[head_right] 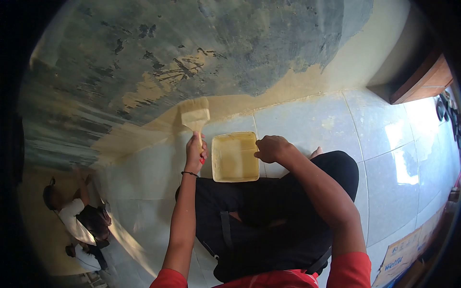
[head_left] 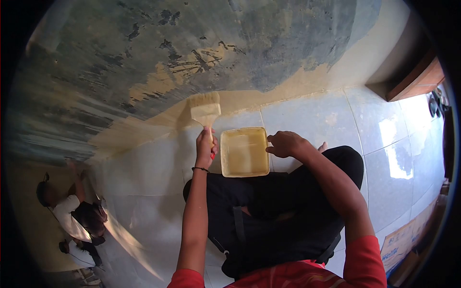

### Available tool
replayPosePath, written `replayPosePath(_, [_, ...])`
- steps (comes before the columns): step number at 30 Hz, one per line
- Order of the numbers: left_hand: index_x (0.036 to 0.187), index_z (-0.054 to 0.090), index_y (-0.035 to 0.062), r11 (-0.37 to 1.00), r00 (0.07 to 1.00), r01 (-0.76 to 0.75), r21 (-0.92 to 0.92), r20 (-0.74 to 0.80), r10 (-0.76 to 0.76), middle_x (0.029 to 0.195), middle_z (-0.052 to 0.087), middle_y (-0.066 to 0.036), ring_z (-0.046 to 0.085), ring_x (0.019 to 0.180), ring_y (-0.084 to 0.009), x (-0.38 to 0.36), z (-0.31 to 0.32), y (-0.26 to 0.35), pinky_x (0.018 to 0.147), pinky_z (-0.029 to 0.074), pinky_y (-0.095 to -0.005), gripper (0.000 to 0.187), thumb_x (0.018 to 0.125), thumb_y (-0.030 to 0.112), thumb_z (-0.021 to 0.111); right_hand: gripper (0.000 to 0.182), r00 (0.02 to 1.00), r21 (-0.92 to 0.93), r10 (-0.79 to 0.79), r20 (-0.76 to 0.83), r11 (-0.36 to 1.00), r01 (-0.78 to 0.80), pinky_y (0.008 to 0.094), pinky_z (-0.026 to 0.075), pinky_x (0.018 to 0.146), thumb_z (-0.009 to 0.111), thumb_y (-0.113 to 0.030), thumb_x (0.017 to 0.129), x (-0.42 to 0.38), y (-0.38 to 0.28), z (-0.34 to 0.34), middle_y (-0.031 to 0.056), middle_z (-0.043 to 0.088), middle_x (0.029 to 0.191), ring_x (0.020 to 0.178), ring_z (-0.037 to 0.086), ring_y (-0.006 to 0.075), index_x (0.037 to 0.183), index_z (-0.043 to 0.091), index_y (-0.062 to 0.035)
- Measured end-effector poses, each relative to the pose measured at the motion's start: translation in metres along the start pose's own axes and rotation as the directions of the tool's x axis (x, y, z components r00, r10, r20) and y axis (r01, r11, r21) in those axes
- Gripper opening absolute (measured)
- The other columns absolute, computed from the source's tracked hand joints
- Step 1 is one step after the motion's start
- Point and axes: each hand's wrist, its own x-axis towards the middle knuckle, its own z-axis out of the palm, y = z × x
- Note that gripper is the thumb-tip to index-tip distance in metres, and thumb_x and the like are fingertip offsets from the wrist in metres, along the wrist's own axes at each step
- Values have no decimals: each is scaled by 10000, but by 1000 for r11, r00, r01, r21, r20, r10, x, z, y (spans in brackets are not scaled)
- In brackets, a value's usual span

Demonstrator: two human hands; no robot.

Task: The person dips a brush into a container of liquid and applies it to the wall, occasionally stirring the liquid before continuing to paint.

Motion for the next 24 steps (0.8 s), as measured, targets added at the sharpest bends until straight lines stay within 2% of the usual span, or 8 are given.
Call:
replayPosePath(1, [964, 471, 55, 1000, 1000, -3, -5, 0, 3, 587, 450, -23, 364, 367, -84, -1, -2, -3, 341, 307, -224, 392, 965, 443, 412, 388, 1000, -4, 4, 11, 1000, -4, 428, 478, 862, 532, -340, 859, 0, 0, -1, 190, 648, 1010, 980, 613, 331, 1047, 620, -13])
replayPosePath(4, [956, 498, 46, 985, 987, 162, 50, -17, -162, 599, 452, -21, 371, 370, -85, 0, -7, -11, 346, 314, -225, 402, 963, 440, 421, 392, 1000, -12, 5, 25, 1000, -5, 427, 476, 865, 533, -341, 857, 0, 0, -1, 194, 647, 1012, 981, 612, 334, 1049, 620, -11])
replayPosePath(9, [962, 496, 50, 969, 970, 241, 60, -7, -241, 609, 454, -15, 369, 379, -80, 3, -12, -14, 353, 316, -224, 401, 958, 446, 430, 394, 1000, -3, 13, 25, 1000, -13, 425, 473, 872, 529, -339, 856, 2, 1, 0, 196, 645, 1022, 987, 611, 334, 1054, 622, -12])
replayPosePath(11, [966, 495, 52, 957, 959, 284, 58, -11, -284, 612, 451, -11, 370, 386, -76, 7, -18, -23, 355, 313, -223, 399, 957, 446, 433, 434, 999, -11, -2, 53, 1000, 3, 446, 464, 867, 510, -364, 883, 3, 1, 0, 209, 646, 1000, 975, 606, 362, 1175, 566, -48])
replayPosePath(12, [967, 494, 54, 947, 947, 321, 26, 1, -322, 610, 443, -6, 367, 391, -71, 10, -19, -26, 358, 309, -218, 397, 956, 447, 436, 434, 999, -9, -1, 51, 1000, 2, 446, 464, 867, 510, -364, 883, 3, 2, 0, 209, 646, 1000, 975, 606, 362, 1175, 566, -48])
replayPosePath(14, [969, 493, 56, 933, 933, 359, 1, 20, -359, 608, 436, -1, 364, 397, -66, 12, -20, -26, 361, 304, -213, 395, 956, 447, 438, 397, 999, -7, 13, 41, 1000, -13, 423, 474, 874, 524, -336, 860, -1, -2, -4, 186, 645, 1029, 1003, 606, 327, 1075, 613, -14])
replayPosePath(19, [964, 489, 62, 887, 886, 461, 6, 42, -461, 653, 428, 12, 352, 431, -52, 14, -24, -6, 376, 303, -200, 389, 950, 448, 452, 388, 999, -2, 16, 46, 1000, -16, 420, 474, 879, 524, -337, 863, 0, -1, -4, 174, 643, 1045, 1015, 604, 314, 1081, 613, -28])
replayPosePath(24, [969, 482, 69, 873, 874, 482, 79, 26, -485, 666, 425, 18, 352, 441, -39, 11, -21, 4, 377, 311, -189, 385, 944, 453, 463, 377, 999, -11, 22, 50, 1000, -21, 416, 471, 892, 525, -339, 864, 1, -4, -6, 156, 639, 1068, 1028, 601, 301, 1083, 616, -46])
